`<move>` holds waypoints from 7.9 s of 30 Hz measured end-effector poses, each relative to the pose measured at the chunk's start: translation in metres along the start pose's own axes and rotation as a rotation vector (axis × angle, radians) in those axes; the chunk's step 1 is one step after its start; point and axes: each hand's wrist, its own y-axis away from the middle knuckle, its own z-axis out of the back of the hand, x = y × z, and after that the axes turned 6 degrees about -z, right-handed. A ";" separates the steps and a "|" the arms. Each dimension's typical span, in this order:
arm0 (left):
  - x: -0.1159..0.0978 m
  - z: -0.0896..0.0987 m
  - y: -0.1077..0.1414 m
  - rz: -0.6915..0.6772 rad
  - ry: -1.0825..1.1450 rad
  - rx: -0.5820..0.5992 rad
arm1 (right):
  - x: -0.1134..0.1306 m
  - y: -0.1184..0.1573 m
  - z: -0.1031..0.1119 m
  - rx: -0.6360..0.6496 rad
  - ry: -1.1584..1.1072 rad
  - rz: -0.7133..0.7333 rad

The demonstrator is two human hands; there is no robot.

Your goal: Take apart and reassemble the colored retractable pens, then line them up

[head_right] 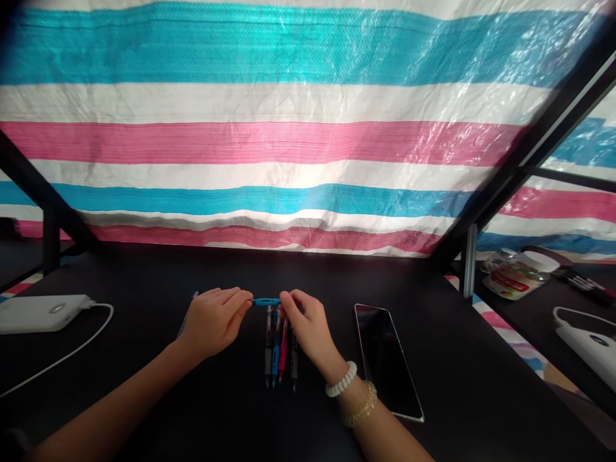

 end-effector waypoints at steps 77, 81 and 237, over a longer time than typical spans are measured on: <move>0.006 -0.001 -0.006 0.306 0.598 -0.146 | 0.001 -0.002 0.003 0.098 -0.629 -0.331; 0.008 -0.003 -0.007 0.495 0.811 -0.158 | 0.005 -0.001 0.003 0.113 -0.640 -0.338; 0.014 -0.006 -0.005 0.853 1.262 -0.176 | 0.009 0.004 0.009 -0.129 0.285 0.204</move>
